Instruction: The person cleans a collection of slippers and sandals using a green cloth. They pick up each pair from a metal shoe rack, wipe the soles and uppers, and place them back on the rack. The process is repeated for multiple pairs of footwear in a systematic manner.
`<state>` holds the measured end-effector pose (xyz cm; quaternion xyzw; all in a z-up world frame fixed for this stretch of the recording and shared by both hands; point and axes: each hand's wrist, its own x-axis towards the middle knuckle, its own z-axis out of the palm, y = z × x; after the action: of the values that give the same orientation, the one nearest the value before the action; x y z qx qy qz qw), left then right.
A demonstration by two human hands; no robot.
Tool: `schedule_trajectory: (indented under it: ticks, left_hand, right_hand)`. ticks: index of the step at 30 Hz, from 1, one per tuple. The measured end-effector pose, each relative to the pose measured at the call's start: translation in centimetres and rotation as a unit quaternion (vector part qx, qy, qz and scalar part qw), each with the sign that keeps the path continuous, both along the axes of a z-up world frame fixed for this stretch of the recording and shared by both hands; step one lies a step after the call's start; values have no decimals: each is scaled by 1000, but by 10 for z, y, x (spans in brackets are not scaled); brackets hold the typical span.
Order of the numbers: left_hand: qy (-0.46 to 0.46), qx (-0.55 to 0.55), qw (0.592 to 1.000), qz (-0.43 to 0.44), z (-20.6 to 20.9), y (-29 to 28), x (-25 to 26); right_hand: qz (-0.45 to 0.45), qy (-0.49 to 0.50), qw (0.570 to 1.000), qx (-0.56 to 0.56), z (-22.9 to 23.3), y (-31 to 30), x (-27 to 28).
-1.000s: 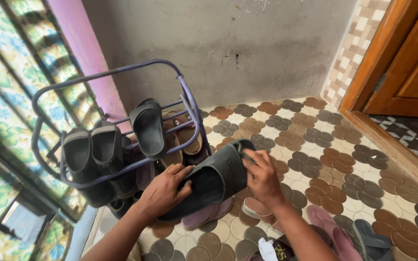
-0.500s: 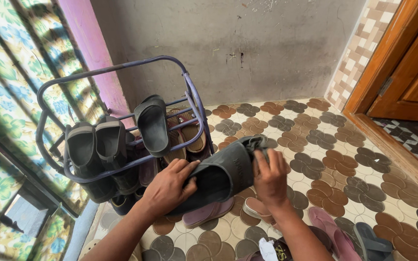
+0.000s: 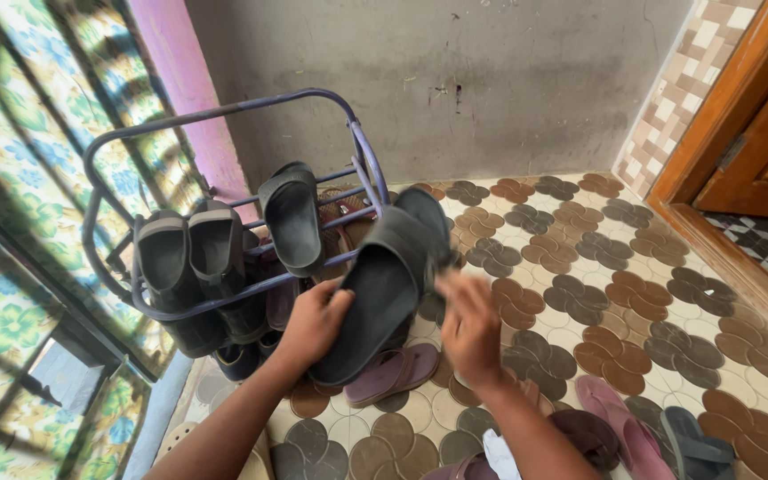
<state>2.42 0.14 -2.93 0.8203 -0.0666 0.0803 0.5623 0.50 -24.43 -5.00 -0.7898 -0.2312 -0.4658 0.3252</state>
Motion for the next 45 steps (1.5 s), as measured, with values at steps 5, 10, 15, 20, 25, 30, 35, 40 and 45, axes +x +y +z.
schedule_trajectory:
  ticks: [5, 10, 15, 20, 25, 30, 35, 40, 45]
  left_hand:
    - [194, -206, 958, 32, 11, 14, 2]
    - [270, -192, 943, -11, 7, 2, -3]
    - [252, -179, 950, -39, -1, -9, -1]
    - [261, -236, 935, -32, -21, -23, -4]
    - [172, -246, 953, 34, -31, -24, 1]
    - [77, -175, 976, 100, -32, -18, 10]
    - [57, -217, 973, 60, -43, -34, 9]
    - [122, -326, 936, -59, -17, -28, 4]
    - [138, -440, 867, -189, 3, -8, 1]
  right_hand:
    - [53, 65, 994, 74, -26, 3, 6]
    - [-2, 12, 990, 138, 47, -24, 74]
    - [7, 54, 985, 163, 64, 8, 60]
    - [38, 90, 960, 263, 36, 32, 16]
    - [142, 136, 954, 225, -14, 49, -28]
    - [181, 255, 932, 185, -36, 49, -57]
    - [124, 303, 922, 205, -20, 47, -17]
    - [209, 360, 825, 383, -18, 45, -5]
    - [383, 435, 647, 496, -14, 39, -15]
